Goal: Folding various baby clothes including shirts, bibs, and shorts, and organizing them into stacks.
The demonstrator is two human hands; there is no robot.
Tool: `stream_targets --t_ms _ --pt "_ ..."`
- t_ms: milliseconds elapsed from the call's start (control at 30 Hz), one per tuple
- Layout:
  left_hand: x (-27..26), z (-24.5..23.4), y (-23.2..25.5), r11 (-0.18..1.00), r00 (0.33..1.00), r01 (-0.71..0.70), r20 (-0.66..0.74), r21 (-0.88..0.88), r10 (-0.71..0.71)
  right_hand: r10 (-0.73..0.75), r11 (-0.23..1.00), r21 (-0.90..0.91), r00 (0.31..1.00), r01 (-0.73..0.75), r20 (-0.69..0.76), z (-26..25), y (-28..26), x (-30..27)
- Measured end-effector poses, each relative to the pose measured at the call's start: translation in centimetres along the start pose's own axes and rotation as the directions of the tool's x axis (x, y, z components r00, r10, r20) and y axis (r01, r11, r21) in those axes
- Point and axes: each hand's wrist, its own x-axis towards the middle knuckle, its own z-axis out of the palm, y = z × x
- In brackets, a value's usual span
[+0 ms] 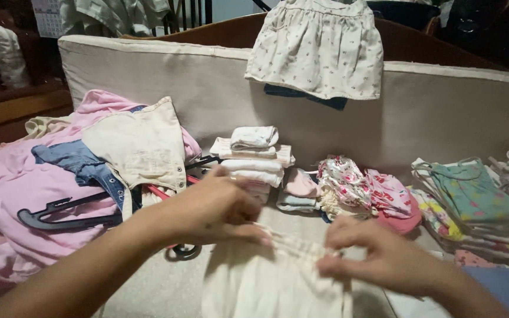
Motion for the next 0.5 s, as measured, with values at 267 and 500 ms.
stream_targets --t_ms 267,500 --pt "3.1 7.2 -4.8 0.92 0.946 -0.062 -0.272 0.388 0.178 -0.049 0.686 -0.712 0.966 -0.152 -0.253 0.1 5.6 1.9" --pt "-1.8 16.4 -2.9 0.868 0.851 -0.424 -0.215 0.258 0.479 -0.054 0.616 -0.777 0.991 0.129 0.122 13.8 21.1 1.6"
